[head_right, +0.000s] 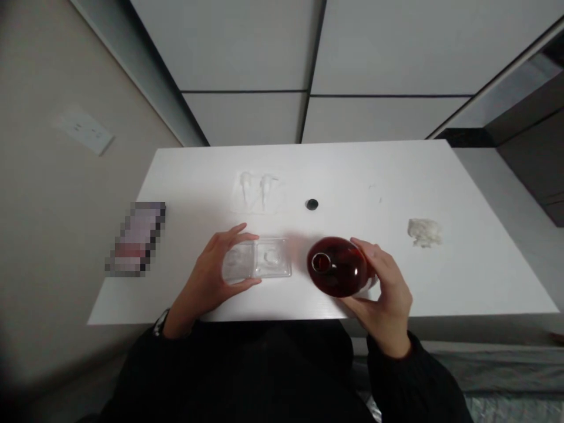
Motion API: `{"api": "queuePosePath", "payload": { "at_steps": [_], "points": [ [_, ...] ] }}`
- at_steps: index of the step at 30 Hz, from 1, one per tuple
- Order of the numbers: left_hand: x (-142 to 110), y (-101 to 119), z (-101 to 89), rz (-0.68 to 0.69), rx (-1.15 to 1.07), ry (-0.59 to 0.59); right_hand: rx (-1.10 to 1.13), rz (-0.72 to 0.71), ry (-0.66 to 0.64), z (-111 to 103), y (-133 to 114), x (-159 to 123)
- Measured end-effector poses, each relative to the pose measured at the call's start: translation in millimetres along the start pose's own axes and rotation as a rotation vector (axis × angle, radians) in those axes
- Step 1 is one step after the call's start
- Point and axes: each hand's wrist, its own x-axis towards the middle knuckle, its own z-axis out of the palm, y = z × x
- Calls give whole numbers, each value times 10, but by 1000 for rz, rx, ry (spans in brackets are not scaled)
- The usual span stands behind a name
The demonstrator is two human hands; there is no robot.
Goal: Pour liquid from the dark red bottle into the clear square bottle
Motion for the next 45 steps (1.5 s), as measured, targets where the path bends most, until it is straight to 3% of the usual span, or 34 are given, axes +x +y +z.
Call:
{"api": "queuePosePath", "payload": {
  "at_steps": [10, 19, 31, 45],
  "points": [
    [8, 29, -2, -61, 18, -44, -184, -217, -187, -154, -4, 335],
    [2, 48, -19, 42, 36, -15, -303, -398, -211, -157, -31, 541],
    [-11, 14, 27, 105, -15, 61, -302, -462, -256, -165, -107, 658],
    [-21, -11, 56, 125, -34, 78, -378, -437, -318, -229, -123, 658]
  ]
}}
